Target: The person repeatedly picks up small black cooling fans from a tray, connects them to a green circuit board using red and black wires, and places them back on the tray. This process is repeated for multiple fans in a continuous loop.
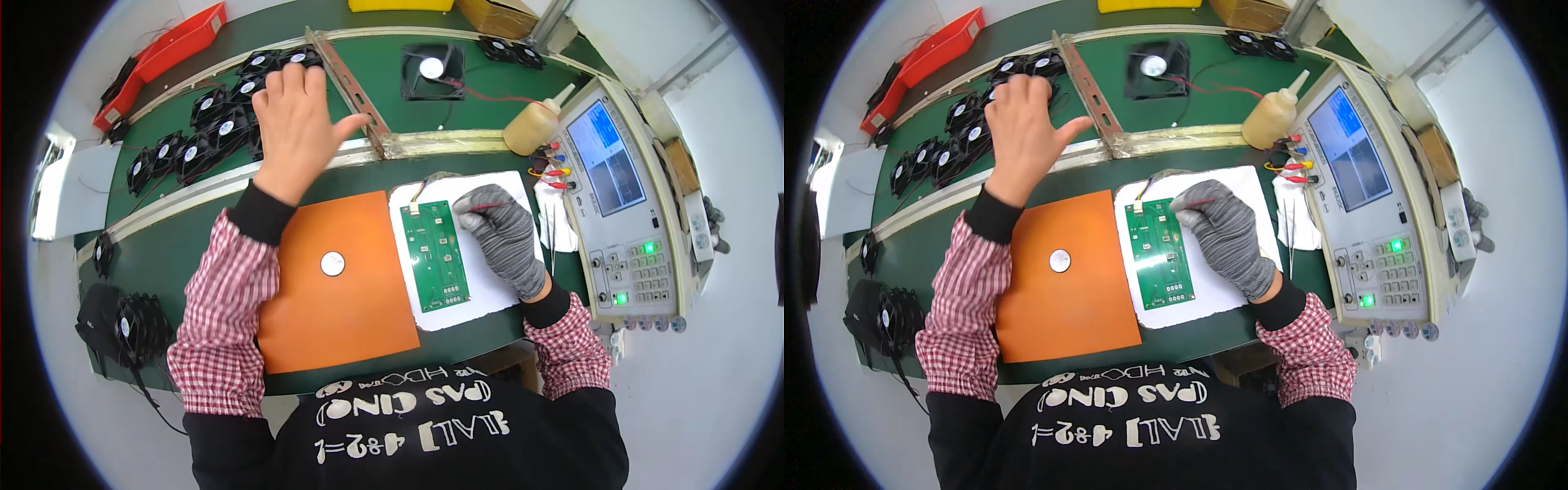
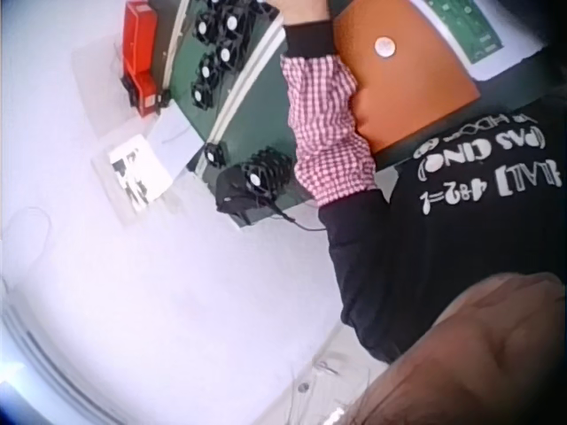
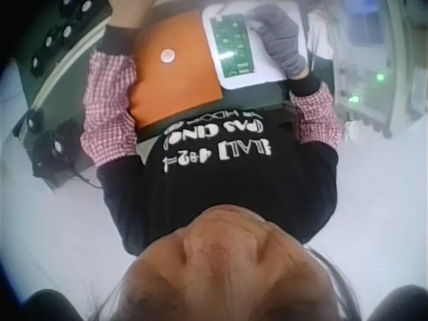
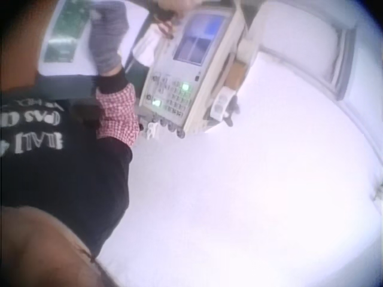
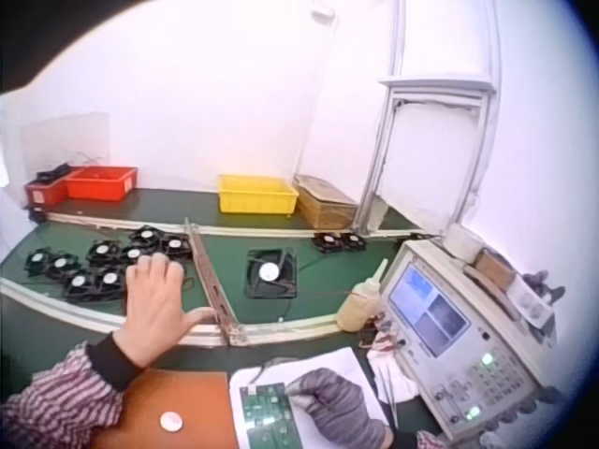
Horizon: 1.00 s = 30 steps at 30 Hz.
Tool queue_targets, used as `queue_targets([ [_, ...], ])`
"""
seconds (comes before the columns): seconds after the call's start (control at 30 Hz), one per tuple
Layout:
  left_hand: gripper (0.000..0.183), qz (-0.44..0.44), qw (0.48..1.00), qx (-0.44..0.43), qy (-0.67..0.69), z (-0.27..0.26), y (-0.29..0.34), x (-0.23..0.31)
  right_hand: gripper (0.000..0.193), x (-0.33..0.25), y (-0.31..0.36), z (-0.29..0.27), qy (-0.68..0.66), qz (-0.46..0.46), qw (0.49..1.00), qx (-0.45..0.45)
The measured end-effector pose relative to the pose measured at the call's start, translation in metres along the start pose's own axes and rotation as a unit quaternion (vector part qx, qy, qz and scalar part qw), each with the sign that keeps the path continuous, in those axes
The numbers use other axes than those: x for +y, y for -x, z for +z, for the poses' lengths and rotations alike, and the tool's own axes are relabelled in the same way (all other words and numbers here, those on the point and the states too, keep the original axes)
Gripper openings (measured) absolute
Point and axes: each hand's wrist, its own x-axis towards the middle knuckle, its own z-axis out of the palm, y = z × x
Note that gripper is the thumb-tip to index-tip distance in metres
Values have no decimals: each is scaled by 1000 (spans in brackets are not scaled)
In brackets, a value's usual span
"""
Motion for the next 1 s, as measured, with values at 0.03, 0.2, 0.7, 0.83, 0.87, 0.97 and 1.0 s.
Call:
queue_targets([
  [0.03,53,8,997,-40,-60,15,7,-20,15,-3,-4,-3,76,-16,997,-13],
  [0.2,16,66,994,-92,3,18,39,-55,31,-7,2,-7,110,-119,987,-7],
  [0.7,22,58,991,113,29,-98,97,-77,21,-32,-12,-9,470,-155,865,-77],
  [0.83,22,41,984,20,170,-91,125,-39,13,-20,-6,-5,170,11,980,-99],
  [0.87,19,92,976,-30,197,-94,133,-25,12,-15,-5,-3,112,39,989,-92],
  [0.97,24,164,940,-183,236,-98,151,5,12,-13,-2,-3,97,67,986,-115],
  [1.0,31,151,934,-187,264,-97,151,7,13,-13,-1,-3,92,55,987,-118],
])
